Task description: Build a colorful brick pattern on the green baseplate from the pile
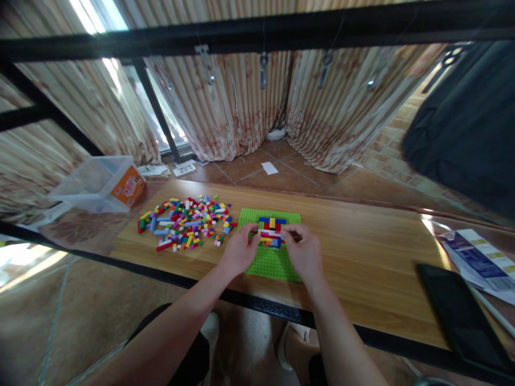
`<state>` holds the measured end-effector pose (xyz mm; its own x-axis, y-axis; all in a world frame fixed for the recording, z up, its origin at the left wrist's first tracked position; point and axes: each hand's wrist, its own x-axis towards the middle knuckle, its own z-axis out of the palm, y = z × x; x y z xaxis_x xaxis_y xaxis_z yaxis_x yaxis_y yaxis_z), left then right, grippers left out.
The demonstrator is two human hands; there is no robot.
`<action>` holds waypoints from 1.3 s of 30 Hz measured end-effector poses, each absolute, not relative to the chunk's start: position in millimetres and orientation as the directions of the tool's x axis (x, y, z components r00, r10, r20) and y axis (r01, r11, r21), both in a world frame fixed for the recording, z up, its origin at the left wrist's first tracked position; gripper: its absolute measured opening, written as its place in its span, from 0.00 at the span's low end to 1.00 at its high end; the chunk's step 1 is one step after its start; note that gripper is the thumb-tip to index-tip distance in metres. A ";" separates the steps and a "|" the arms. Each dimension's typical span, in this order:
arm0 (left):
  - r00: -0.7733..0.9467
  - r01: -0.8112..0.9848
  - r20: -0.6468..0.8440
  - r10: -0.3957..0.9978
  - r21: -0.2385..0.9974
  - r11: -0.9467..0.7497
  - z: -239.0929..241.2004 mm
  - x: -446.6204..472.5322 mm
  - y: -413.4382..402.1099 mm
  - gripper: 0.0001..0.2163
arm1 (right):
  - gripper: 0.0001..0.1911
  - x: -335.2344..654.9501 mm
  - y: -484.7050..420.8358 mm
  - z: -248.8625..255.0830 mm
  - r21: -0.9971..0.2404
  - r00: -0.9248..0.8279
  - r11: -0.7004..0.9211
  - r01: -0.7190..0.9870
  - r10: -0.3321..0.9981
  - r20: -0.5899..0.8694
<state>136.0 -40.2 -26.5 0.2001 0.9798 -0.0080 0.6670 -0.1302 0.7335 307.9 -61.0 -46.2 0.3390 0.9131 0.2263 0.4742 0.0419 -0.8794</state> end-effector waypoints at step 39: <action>0.072 0.881 0.085 0.994 0.463 -0.103 -14.5 -0.6 4.1 0.14 | 0.16 311.0 -54.1 -44.7 -0.679 0.276 0.027 0.734 0.901 0.335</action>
<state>-0.6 4.1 -14.5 0.0720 0.9938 0.0848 0.8806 -0.1033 0.4625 311.0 -54.1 -44.7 0.2761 0.9010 0.3345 0.7338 0.0272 -0.6788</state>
